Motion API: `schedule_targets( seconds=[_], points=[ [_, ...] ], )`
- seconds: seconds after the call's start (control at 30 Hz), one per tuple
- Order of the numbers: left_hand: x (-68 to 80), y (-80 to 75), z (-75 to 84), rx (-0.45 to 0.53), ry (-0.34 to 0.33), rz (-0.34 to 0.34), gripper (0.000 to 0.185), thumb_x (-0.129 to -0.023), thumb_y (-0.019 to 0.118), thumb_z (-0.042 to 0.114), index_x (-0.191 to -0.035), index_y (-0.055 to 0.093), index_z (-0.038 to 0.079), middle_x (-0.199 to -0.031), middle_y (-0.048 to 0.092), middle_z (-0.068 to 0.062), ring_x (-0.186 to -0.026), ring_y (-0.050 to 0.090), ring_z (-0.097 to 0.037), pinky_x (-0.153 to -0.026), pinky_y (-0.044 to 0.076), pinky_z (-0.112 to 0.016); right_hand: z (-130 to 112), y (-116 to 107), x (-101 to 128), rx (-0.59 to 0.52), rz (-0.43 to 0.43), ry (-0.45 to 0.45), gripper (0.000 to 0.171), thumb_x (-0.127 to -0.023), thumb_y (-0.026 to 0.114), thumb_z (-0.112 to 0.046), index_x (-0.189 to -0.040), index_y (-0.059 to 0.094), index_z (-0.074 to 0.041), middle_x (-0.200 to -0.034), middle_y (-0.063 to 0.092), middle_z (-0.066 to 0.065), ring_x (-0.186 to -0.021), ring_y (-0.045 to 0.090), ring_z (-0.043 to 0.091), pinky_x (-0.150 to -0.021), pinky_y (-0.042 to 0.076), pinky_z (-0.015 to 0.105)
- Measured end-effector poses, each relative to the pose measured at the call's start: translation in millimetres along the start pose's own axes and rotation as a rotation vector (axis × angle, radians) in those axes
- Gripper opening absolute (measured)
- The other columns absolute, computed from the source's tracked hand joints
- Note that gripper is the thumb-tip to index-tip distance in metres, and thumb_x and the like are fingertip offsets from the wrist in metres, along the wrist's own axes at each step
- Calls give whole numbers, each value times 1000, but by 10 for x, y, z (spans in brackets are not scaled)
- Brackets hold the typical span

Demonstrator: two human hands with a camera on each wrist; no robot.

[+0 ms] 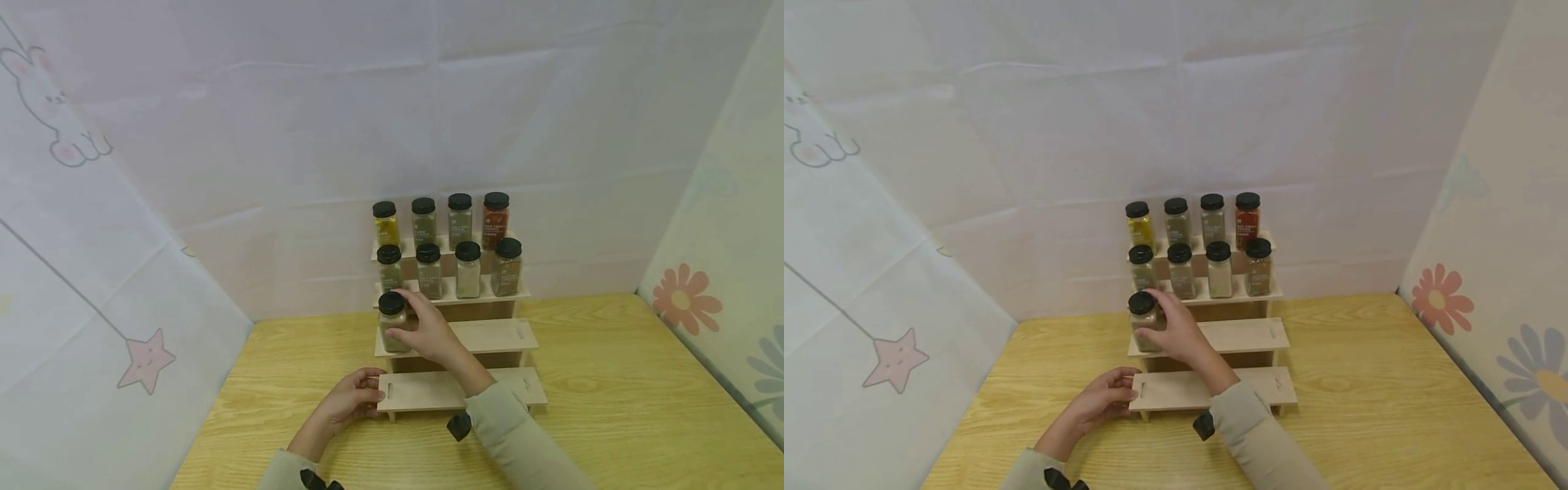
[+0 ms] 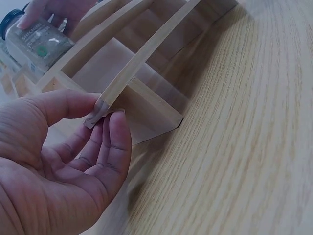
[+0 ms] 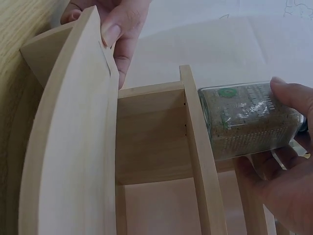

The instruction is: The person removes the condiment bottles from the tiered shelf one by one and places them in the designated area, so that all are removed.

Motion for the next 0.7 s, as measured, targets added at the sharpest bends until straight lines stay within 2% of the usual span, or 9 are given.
schedule_targets(
  seconds=[0.27, 0.53, 0.7],
  points=[
    [-9, -1, -13, 8, 0, -7, 55, -93, 68, 5, -142, 44, -4, -110, 59, -9, -88, 63, -17, -73, 58, -32, 78, 99, 14, -94, -91, 33, 78, -87, 81, -24, -153, 39, -28, -137, 59, 3, -123, 59, 25, -102, 50, 50],
    [-1, 26, -15, 26, -6, -21, 58, -93, 68, 6, -144, 42, -3, -113, 58, -11, -86, 63, -17, -70, 58, -31, 101, 55, 42, -115, -66, 56, 77, -86, 83, -27, -151, 42, -32, -134, 62, 2, -120, 61, 26, -99, 51, 51],
    [9, 22, -3, 36, -6, -17, 58, -93, 68, 5, -145, 42, -3, -113, 58, -11, -85, 64, -17, -69, 59, -30, 104, -11, 107, -138, -58, 86, 77, -85, 84, -27, -150, 43, -36, -133, 61, -1, -120, 60, 24, -97, 53, 48]
  ],
)
Point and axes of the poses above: each hand's wrist, its own x-axis away from the middle knuckle, its own y-axis out of the palm, z = x × y, the point moved 7 cm from there along -x, towards the middle knuckle
